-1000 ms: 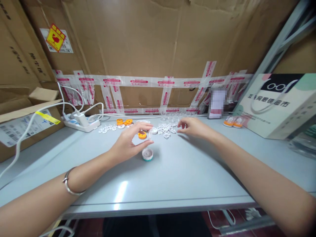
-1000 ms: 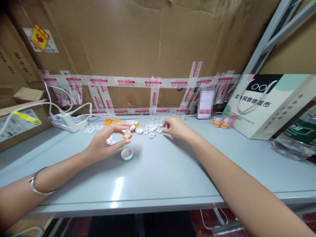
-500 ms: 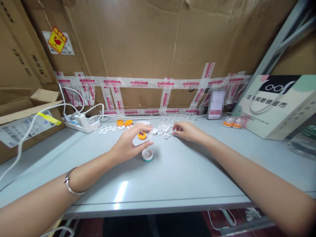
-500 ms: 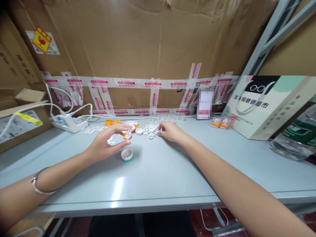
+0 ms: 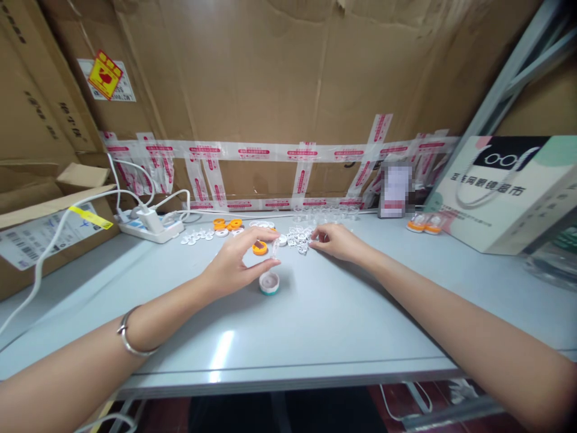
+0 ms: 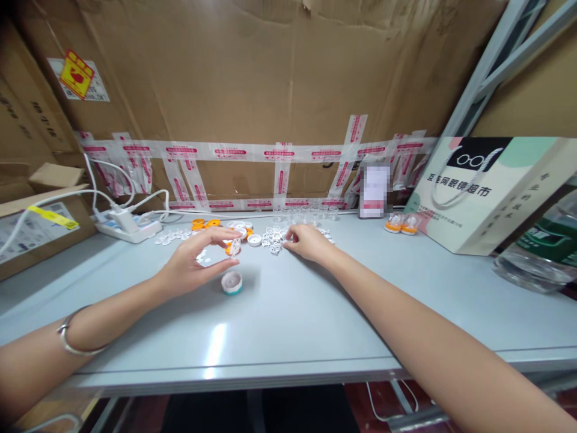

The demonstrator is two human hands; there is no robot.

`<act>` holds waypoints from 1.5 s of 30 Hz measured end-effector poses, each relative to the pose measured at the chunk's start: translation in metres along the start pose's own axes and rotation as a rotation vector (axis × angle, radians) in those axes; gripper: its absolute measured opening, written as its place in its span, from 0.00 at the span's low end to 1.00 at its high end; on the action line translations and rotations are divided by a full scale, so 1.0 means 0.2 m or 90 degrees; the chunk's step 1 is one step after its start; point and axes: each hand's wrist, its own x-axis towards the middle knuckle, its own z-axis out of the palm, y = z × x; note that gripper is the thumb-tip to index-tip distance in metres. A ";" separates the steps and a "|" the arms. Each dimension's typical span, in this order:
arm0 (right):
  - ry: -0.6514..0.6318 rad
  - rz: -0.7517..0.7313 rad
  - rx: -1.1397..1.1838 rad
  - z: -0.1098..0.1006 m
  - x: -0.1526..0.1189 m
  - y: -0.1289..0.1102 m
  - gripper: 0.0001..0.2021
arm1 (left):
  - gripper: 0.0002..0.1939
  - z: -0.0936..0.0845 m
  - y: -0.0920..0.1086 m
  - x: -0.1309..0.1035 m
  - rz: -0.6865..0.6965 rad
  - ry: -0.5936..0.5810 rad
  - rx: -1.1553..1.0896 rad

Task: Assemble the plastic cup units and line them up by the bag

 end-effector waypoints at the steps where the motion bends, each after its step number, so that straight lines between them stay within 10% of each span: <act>1: 0.001 -0.005 0.000 0.00 0.00 0.00 0.08 | 0.16 0.00 0.00 0.00 -0.001 0.000 0.000; 7: 0.009 -0.018 0.048 -0.06 -0.02 -0.04 0.09 | 0.17 0.00 0.00 0.00 -0.004 -0.002 0.006; 14: -0.193 -0.014 0.691 -0.09 -0.10 -0.21 0.12 | 0.18 0.00 0.01 0.00 -0.007 -0.032 -0.012; 25: -0.054 -0.060 0.873 -0.02 -0.15 -0.34 0.11 | 0.17 0.01 0.03 -0.01 0.077 -0.031 0.055; 33: -0.203 0.027 1.010 0.03 -0.15 -0.37 0.09 | 0.17 0.01 0.04 0.00 0.047 -0.018 0.045; 45: -0.213 0.058 1.065 0.00 -0.17 -0.39 0.09 | 0.15 -0.02 0.05 0.02 -0.003 0.079 0.070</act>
